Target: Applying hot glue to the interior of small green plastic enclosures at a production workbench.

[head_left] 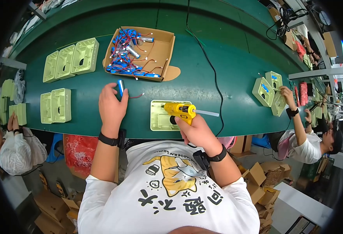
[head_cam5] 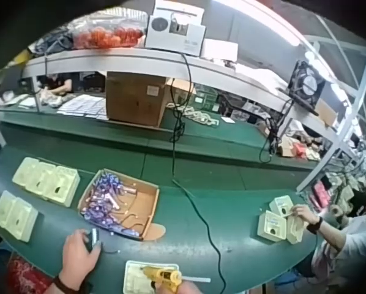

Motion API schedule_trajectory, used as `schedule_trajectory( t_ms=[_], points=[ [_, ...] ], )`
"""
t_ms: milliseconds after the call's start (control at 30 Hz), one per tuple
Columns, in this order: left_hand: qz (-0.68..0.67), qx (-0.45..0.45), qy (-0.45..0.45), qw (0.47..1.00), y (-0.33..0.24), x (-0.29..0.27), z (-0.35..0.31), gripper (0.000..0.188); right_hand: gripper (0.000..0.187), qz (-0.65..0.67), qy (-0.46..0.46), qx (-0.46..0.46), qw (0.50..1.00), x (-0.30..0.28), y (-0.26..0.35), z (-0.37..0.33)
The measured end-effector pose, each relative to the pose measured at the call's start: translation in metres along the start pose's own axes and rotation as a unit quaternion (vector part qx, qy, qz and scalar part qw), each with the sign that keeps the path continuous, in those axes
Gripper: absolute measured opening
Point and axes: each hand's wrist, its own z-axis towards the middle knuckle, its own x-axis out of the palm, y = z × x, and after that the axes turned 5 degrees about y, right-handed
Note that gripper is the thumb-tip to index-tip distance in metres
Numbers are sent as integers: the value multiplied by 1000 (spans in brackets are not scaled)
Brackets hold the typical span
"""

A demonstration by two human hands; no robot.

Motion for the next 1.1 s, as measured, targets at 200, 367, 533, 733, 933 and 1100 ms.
schedule_trajectory(
  t_ms=[200,367,533,733,933,1100],
  points=[
    [-31,77,48,995,2,-7,-12,26,38,19,40,7,999,-9,-9,-2],
    [-324,-19,129,937,-36,1,-37,27,38,99,48,18,994,-12,-18,-8],
    [-294,113,107,943,-76,7,-52,21,45,135,17,-48,990,-20,-33,-28],
    [-195,255,91,943,-86,16,-56,32,38,73,-78,-56,993,-14,-65,-45],
    [-215,250,76,941,-77,33,-72,28,21,-70,-121,-116,983,3,-74,-38],
    [-240,233,45,941,-75,42,-82,33,19,-154,-158,-193,956,7,-70,-35]
  ],
)
